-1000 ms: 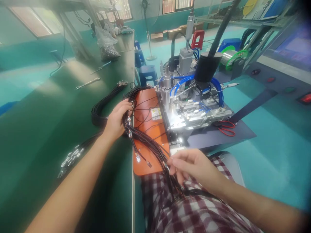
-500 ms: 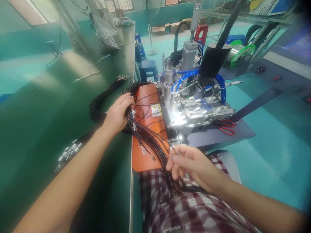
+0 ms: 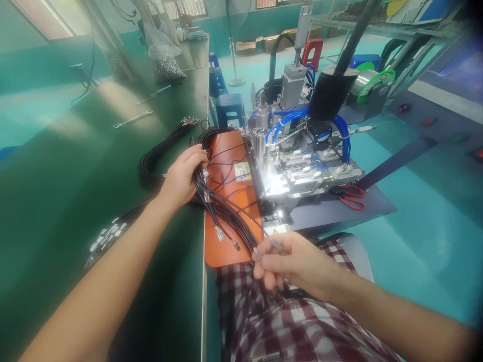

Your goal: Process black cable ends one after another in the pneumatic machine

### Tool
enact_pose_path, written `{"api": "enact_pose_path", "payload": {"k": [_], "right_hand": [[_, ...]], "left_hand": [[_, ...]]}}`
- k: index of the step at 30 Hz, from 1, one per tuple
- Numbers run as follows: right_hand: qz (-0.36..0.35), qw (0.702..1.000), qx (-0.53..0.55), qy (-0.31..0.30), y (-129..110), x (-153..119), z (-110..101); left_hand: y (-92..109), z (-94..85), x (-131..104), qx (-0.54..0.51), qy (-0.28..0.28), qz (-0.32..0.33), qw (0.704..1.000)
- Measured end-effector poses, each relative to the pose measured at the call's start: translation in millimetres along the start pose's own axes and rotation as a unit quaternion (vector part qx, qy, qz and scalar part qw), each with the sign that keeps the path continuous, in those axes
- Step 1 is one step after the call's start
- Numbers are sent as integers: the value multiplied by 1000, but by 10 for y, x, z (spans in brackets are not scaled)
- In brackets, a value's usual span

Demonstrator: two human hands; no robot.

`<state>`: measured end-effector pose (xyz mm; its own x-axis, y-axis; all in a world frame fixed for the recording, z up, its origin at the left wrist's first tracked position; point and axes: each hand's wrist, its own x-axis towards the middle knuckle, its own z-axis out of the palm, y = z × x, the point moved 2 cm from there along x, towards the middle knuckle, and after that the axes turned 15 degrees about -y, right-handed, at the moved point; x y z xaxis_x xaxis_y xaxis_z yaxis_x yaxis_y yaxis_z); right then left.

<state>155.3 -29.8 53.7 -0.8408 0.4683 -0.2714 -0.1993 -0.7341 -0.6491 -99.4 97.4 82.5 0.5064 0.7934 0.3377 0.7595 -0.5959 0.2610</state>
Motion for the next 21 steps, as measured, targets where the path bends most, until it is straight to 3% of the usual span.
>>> {"api": "enact_pose_path", "payload": {"k": [4, 10, 15, 21], "right_hand": [[-19, 999, -12, 25, -20, -18, 13], [-109, 986, -73, 107, -184, -64, 35], [-171, 976, -34, 132, -348, -9, 3], [-199, 970, -43, 129, -536, 145, -91]], "left_hand": [[-3, -5, -32, -7, 7, -2, 1000], [-38, 14, -137, -5, 49, -11, 999], [-50, 24, -234, 4, 76, 11, 997], [-75, 37, -311, 24, 61, 43, 997]]}}
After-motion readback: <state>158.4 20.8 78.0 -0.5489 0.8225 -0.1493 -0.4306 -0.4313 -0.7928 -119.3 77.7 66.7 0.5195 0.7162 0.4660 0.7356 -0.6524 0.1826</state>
